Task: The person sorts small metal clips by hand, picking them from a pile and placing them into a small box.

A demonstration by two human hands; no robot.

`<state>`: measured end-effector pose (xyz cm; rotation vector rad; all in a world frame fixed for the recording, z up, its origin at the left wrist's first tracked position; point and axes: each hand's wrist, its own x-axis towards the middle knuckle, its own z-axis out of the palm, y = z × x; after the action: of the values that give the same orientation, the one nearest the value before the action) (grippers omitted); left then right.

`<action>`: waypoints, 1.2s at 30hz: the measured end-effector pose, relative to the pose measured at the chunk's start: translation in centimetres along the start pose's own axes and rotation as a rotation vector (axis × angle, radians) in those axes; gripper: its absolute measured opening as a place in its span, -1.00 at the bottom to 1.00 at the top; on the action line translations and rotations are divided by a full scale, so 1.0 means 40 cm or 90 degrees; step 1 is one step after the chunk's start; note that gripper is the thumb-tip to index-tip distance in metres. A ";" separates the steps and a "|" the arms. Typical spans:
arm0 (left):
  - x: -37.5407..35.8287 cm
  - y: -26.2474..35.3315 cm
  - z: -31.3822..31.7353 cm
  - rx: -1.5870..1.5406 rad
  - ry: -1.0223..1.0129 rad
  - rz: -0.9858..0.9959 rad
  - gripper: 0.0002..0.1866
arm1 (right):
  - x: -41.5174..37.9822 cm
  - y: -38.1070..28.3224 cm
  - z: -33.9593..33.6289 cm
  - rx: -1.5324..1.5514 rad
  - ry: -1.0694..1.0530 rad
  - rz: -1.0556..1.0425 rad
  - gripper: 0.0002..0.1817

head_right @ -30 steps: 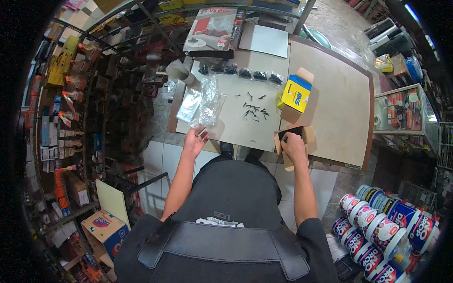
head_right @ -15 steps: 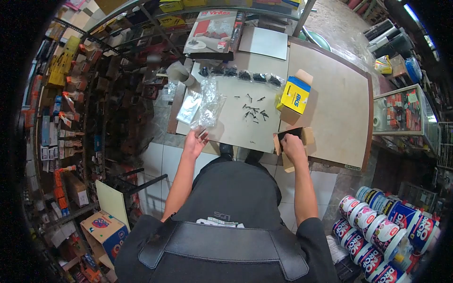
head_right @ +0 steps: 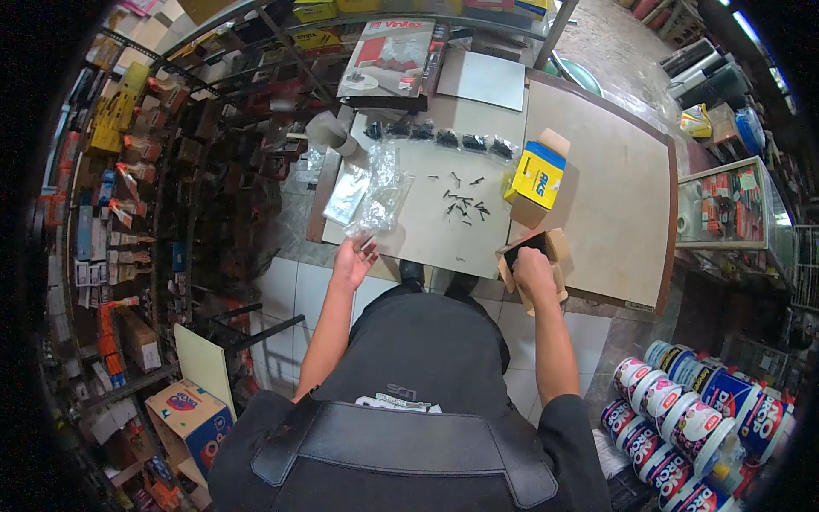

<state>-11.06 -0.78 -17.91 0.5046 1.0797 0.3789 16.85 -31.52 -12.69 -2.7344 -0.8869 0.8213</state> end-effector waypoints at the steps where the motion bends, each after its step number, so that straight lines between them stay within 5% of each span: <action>1: -0.001 0.002 0.000 -0.002 0.001 0.002 -0.65 | -0.005 -0.007 -0.006 -0.014 -0.018 0.004 -0.82; 9: 0.003 0.007 -0.018 -0.016 0.010 0.003 -0.65 | -0.008 0.059 -0.047 0.260 0.042 -0.024 -0.79; 12: -0.001 0.003 -0.019 -0.007 0.017 0.004 -0.66 | 0.012 0.054 -0.076 0.783 -0.090 0.013 -0.86; 15: -0.002 0.000 -0.015 -0.007 0.019 0.001 -0.66 | 0.051 -0.010 -0.072 0.812 -0.066 0.013 -0.84; 16: -0.004 0.002 -0.014 -0.007 0.020 0.003 -0.66 | 0.069 -0.040 -0.065 0.813 -0.066 0.011 -0.84; 18: -0.008 0.005 -0.008 -0.021 0.019 0.001 -0.69 | 0.108 -0.103 -0.045 0.476 0.052 -0.059 -0.79; 24: -0.031 0.016 -0.008 -0.021 0.034 0.016 -0.69 | 0.274 -0.178 0.114 0.206 0.113 -0.050 -0.82; 36: -0.040 -0.002 -0.047 -0.035 0.051 0.017 -0.69 | 0.287 -0.176 0.128 0.323 0.177 -0.139 -0.63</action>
<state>-13.42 -1.32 -17.47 0.4581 1.1381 0.4553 18.29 -19.24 -20.08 -2.1953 -0.7719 0.5185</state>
